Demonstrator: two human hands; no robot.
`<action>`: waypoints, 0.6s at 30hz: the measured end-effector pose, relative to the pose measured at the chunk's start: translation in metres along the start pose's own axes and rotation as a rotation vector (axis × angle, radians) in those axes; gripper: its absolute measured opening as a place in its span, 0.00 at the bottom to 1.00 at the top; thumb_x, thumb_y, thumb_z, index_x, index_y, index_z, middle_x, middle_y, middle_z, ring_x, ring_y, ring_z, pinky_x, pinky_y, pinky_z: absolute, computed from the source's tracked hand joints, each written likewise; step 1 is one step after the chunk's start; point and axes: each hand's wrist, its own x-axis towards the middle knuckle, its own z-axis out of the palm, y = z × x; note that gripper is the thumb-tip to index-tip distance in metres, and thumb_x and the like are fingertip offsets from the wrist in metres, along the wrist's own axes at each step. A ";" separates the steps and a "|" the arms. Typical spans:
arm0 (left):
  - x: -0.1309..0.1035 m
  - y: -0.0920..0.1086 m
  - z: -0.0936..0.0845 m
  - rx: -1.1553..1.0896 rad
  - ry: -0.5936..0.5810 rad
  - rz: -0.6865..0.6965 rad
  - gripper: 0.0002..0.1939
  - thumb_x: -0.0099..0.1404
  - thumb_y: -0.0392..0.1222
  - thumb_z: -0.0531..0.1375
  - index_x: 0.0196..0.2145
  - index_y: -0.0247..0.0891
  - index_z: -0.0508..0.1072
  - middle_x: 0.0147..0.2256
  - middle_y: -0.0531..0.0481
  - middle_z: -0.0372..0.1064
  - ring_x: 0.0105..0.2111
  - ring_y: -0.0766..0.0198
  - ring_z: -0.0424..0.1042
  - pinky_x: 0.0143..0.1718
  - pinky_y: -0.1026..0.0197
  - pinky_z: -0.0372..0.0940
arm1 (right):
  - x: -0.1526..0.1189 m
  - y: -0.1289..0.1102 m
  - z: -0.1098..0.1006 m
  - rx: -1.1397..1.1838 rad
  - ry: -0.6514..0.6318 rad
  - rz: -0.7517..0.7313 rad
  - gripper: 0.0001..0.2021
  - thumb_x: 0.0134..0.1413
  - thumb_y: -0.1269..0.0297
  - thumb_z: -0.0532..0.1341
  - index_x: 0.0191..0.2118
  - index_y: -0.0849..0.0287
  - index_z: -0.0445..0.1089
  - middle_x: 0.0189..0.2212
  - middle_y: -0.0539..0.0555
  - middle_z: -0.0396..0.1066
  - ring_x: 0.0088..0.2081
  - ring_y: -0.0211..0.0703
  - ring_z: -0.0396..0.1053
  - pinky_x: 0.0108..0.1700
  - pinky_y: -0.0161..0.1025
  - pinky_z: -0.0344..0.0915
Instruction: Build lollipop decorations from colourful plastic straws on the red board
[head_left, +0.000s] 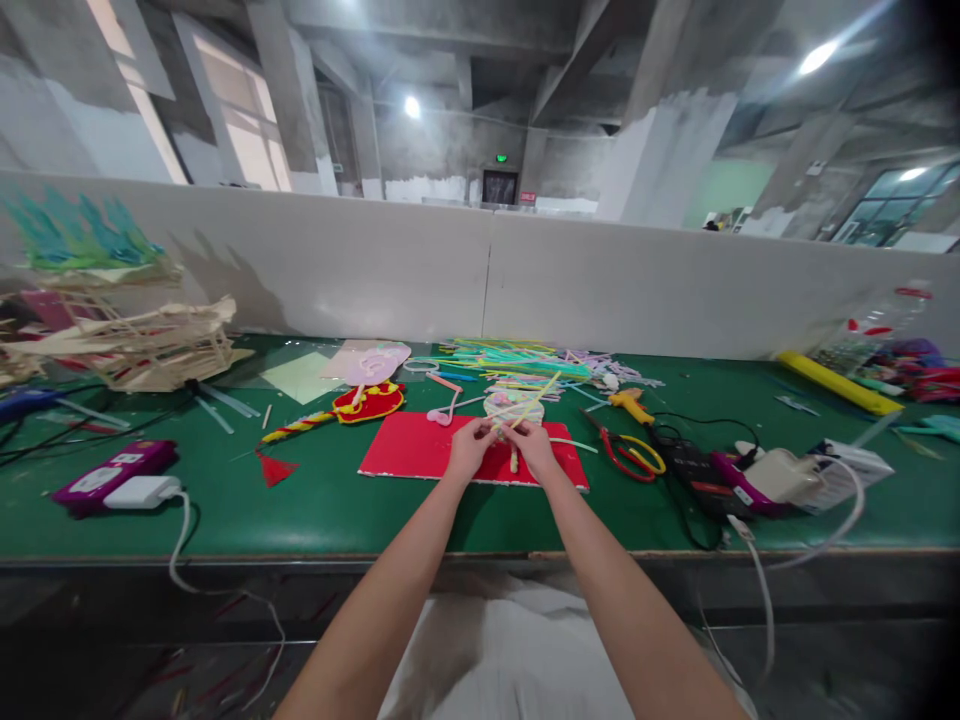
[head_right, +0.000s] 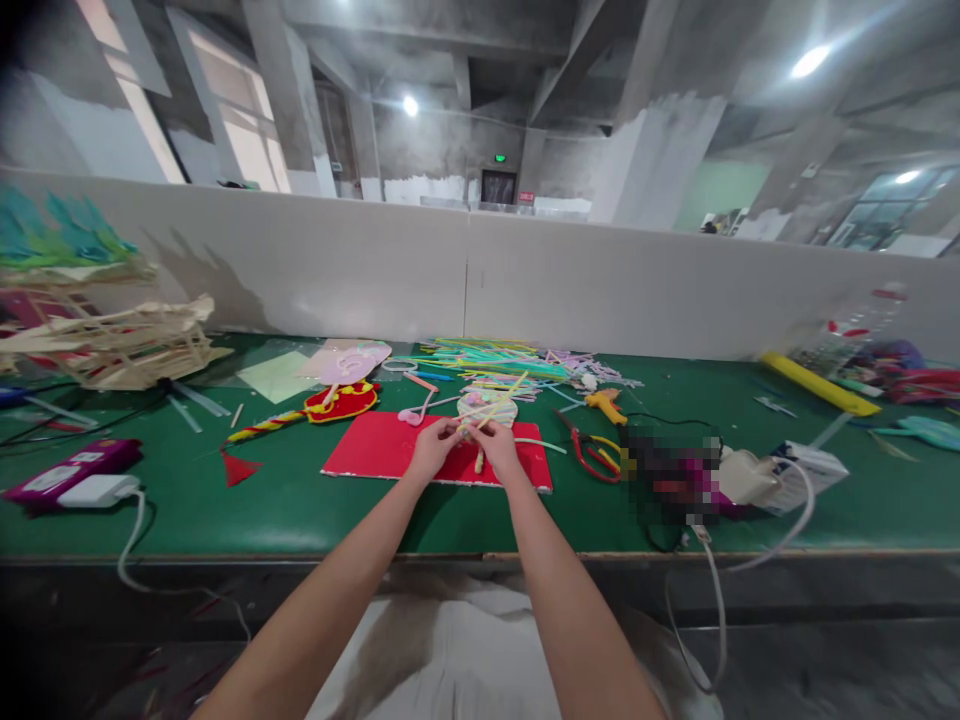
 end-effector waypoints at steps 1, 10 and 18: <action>0.000 0.001 0.000 0.000 -0.011 0.002 0.12 0.48 0.44 0.59 0.29 0.33 0.67 0.23 0.52 0.67 0.23 0.68 0.66 0.29 0.64 0.62 | 0.000 0.000 0.000 0.000 0.000 -0.005 0.12 0.33 0.58 0.64 0.25 0.62 0.70 0.20 0.50 0.69 0.22 0.37 0.64 0.23 0.33 0.59; 0.001 0.003 -0.003 -0.060 0.037 -0.037 0.13 0.47 0.43 0.60 0.30 0.32 0.68 0.26 0.49 0.69 0.27 0.66 0.68 0.32 0.62 0.63 | -0.001 -0.002 0.002 0.146 -0.079 -0.027 0.13 0.34 0.59 0.63 0.31 0.60 0.70 0.27 0.52 0.71 0.28 0.41 0.68 0.27 0.36 0.64; 0.001 0.003 -0.004 0.020 -0.060 -0.041 0.11 0.47 0.46 0.59 0.22 0.33 0.68 0.19 0.53 0.66 0.20 0.69 0.65 0.25 0.66 0.61 | 0.001 0.000 -0.002 -0.091 -0.011 -0.008 0.14 0.35 0.55 0.61 0.26 0.62 0.70 0.22 0.51 0.69 0.20 0.36 0.62 0.18 0.32 0.58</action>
